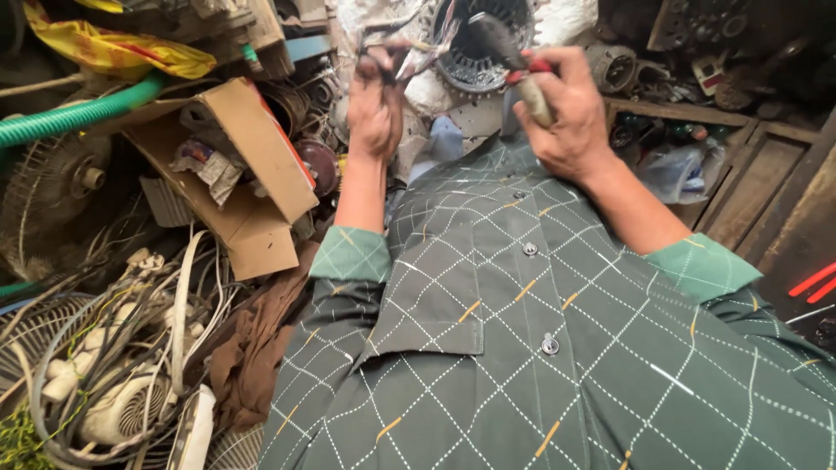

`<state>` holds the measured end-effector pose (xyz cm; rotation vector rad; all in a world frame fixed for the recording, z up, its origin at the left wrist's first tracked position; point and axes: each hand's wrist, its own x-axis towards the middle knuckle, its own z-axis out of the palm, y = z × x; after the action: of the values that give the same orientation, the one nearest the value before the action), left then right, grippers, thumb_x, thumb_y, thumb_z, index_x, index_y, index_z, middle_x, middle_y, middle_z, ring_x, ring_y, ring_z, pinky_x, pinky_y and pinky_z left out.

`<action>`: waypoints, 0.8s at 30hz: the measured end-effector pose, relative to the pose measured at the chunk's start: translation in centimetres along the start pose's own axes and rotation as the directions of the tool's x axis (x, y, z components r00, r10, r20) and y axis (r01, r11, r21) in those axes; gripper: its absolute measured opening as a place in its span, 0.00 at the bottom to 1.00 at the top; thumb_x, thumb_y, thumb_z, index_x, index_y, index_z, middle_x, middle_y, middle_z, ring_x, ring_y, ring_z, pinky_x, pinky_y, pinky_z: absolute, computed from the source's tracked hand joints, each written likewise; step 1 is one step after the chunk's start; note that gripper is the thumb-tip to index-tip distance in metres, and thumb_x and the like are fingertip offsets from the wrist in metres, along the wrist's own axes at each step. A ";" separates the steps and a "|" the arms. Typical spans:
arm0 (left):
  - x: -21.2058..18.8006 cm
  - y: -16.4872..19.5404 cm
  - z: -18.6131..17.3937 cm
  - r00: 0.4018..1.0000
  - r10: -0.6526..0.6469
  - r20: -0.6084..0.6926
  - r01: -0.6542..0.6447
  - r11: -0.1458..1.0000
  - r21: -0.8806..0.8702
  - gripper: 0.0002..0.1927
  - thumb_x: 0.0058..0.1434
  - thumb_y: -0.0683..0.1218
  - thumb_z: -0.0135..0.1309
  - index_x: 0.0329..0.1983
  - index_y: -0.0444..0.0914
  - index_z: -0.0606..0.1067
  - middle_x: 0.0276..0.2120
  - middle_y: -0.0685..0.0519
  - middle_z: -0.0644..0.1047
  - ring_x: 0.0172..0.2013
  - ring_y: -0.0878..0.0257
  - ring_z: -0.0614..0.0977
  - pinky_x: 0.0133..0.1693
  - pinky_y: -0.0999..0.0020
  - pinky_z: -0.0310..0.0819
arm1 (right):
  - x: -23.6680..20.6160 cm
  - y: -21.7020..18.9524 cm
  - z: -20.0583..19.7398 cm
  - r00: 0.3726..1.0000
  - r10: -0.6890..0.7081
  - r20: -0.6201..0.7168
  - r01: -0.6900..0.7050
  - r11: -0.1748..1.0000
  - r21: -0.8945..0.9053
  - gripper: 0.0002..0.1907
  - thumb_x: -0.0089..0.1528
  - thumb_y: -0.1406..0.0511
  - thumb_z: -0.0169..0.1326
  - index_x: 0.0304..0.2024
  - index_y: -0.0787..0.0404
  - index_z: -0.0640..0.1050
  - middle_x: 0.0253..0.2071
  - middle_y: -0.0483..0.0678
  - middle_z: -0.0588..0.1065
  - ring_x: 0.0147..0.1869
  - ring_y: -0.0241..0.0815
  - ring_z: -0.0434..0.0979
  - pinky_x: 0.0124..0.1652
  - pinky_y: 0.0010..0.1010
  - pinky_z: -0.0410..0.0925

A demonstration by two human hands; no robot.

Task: The person works on an electric motor stator resting on a padded stool, using pliers to pull out and cut old copper windings from the slots. They turn the stator, grip wire bundles by hand, and set removed wire coils aside on the cluttered workbench.

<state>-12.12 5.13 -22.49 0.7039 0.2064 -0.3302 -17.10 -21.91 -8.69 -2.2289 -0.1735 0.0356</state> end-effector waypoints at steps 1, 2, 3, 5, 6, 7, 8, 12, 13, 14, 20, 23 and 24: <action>-0.4 -0.4 -0.7 1.000 0.019 0.007 -0.019 0.999 0.045 0.13 0.76 0.54 0.45 0.44 0.42 0.75 0.56 0.52 0.76 0.62 0.58 0.74 0.67 0.54 0.64 | 0.0 0.0 0.3 1.000 0.004 0.006 -0.004 1.000 0.006 0.16 0.63 0.74 0.62 0.54 0.64 0.78 0.57 0.56 0.69 0.60 0.55 0.75 0.58 0.41 0.71; -0.8 -0.6 -1.2 0.999 0.033 0.010 -0.033 0.995 0.091 0.14 0.76 0.55 0.45 0.44 0.42 0.76 0.55 0.53 0.76 0.58 0.61 0.75 0.65 0.58 0.66 | -0.1 0.1 0.6 1.000 0.018 0.007 -0.018 1.000 0.001 0.17 0.63 0.74 0.61 0.55 0.64 0.78 0.57 0.56 0.69 0.60 0.56 0.75 0.57 0.41 0.71; -1.3 -0.8 -1.7 0.999 0.043 0.008 -0.044 0.990 0.133 0.15 0.76 0.56 0.46 0.44 0.42 0.76 0.55 0.54 0.77 0.54 0.63 0.76 0.63 0.62 0.67 | -0.2 0.3 0.9 0.999 0.038 0.013 -0.038 0.999 -0.004 0.18 0.62 0.74 0.61 0.55 0.64 0.78 0.57 0.56 0.70 0.59 0.56 0.75 0.56 0.41 0.71; -2.0 -0.8 -2.2 0.997 -0.040 -0.070 0.050 0.988 0.144 0.16 0.74 0.56 0.48 0.46 0.41 0.77 0.52 0.54 0.78 0.42 0.68 0.74 0.48 0.69 0.66 | -0.6 0.7 1.7 0.998 0.055 0.023 -0.054 0.998 -0.032 0.19 0.62 0.74 0.62 0.56 0.64 0.78 0.57 0.57 0.70 0.58 0.57 0.75 0.53 0.41 0.71; -2.2 -0.7 -2.3 0.992 -0.075 -0.105 0.090 0.985 0.149 0.16 0.74 0.57 0.49 0.47 0.41 0.78 0.51 0.54 0.79 0.36 0.70 0.72 0.41 0.73 0.65 | -0.7 1.1 2.0 0.999 0.049 0.019 -0.048 0.997 -0.058 0.18 0.62 0.74 0.62 0.56 0.64 0.78 0.56 0.57 0.69 0.57 0.57 0.75 0.52 0.42 0.71; -2.4 -0.6 -2.3 0.992 -0.087 -0.095 0.099 0.986 0.135 0.16 0.72 0.58 0.49 0.45 0.42 0.77 0.49 0.54 0.80 0.34 0.70 0.74 0.37 0.75 0.65 | -0.9 1.4 2.4 0.999 0.042 0.013 -0.041 0.995 -0.086 0.18 0.62 0.73 0.62 0.55 0.64 0.78 0.56 0.58 0.69 0.56 0.58 0.74 0.51 0.42 0.70; -2.5 -0.5 -2.1 0.991 -0.103 -0.086 0.113 0.986 0.120 0.17 0.70 0.59 0.50 0.42 0.42 0.77 0.47 0.53 0.81 0.31 0.70 0.76 0.33 0.77 0.65 | -0.9 1.8 2.8 0.999 -0.004 0.033 0.008 0.989 -0.145 0.19 0.62 0.74 0.61 0.56 0.64 0.78 0.56 0.56 0.69 0.57 0.58 0.74 0.52 0.42 0.71; -2.3 -0.4 -1.6 0.992 -0.113 -0.051 0.118 0.987 0.111 0.16 0.68 0.60 0.49 0.41 0.44 0.75 0.41 0.50 0.82 0.32 0.66 0.81 0.30 0.73 0.68 | -1.0 2.9 4.1 0.983 -0.036 0.179 0.094 0.940 -0.328 0.20 0.57 0.73 0.58 0.53 0.62 0.78 0.54 0.55 0.70 0.54 0.58 0.73 0.50 0.44 0.70; -2.2 -0.4 -1.5 0.993 -0.114 -0.039 0.117 0.990 0.079 0.16 0.70 0.60 0.49 0.43 0.43 0.75 0.40 0.51 0.80 0.34 0.64 0.81 0.34 0.70 0.71 | -1.0 3.1 4.3 0.973 -0.008 0.231 0.091 0.931 -0.354 0.20 0.56 0.73 0.58 0.52 0.62 0.78 0.52 0.56 0.70 0.52 0.58 0.73 0.48 0.45 0.70; -2.2 -0.4 -1.5 0.993 -0.115 -0.026 0.116 0.992 0.049 0.17 0.72 0.59 0.49 0.44 0.42 0.74 0.39 0.51 0.79 0.37 0.62 0.80 0.39 0.67 0.73 | -1.1 3.2 4.5 0.984 -0.024 0.175 0.085 0.931 -0.355 0.19 0.59 0.73 0.58 0.54 0.62 0.78 0.53 0.56 0.70 0.53 0.58 0.73 0.48 0.45 0.70; -2.2 -1.2 -1.9 0.995 -0.096 -0.032 0.090 0.984 -0.153 0.21 0.72 0.64 0.42 0.42 0.42 0.67 0.32 0.54 0.68 0.34 0.63 0.70 0.39 0.67 0.66 | -1.6 2.8 5.0 0.964 -0.019 0.264 0.140 0.882 -0.449 0.19 0.57 0.72 0.59 0.52 0.63 0.76 0.50 0.55 0.69 0.49 0.58 0.72 0.44 0.46 0.68; -2.2 -1.8 -2.1 0.995 -0.054 -0.090 0.038 0.985 -0.168 0.29 0.69 0.71 0.37 0.38 0.42 0.65 0.30 0.55 0.65 0.32 0.64 0.66 0.35 0.67 0.64 | -1.5 2.6 5.6 0.975 -0.085 0.208 0.169 0.886 -0.432 0.20 0.56 0.72 0.58 0.52 0.61 0.76 0.50 0.54 0.68 0.51 0.58 0.72 0.45 0.46 0.68; -2.2 -2.0 -2.1 0.993 -0.032 -0.114 0.013 0.987 -0.160 0.31 0.67 0.74 0.35 0.37 0.42 0.64 0.29 0.56 0.64 0.31 0.64 0.66 0.34 0.67 0.63 | -1.5 2.6 5.8 0.976 -0.096 0.194 0.172 0.888 -0.426 0.22 0.56 0.72 0.58 0.54 0.62 0.76 0.50 0.55 0.68 0.51 0.58 0.71 0.45 0.46 0.69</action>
<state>-15.03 5.62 -24.64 0.5631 0.3476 -0.2911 -18.74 -19.19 -14.39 -2.6625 -0.4700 0.1194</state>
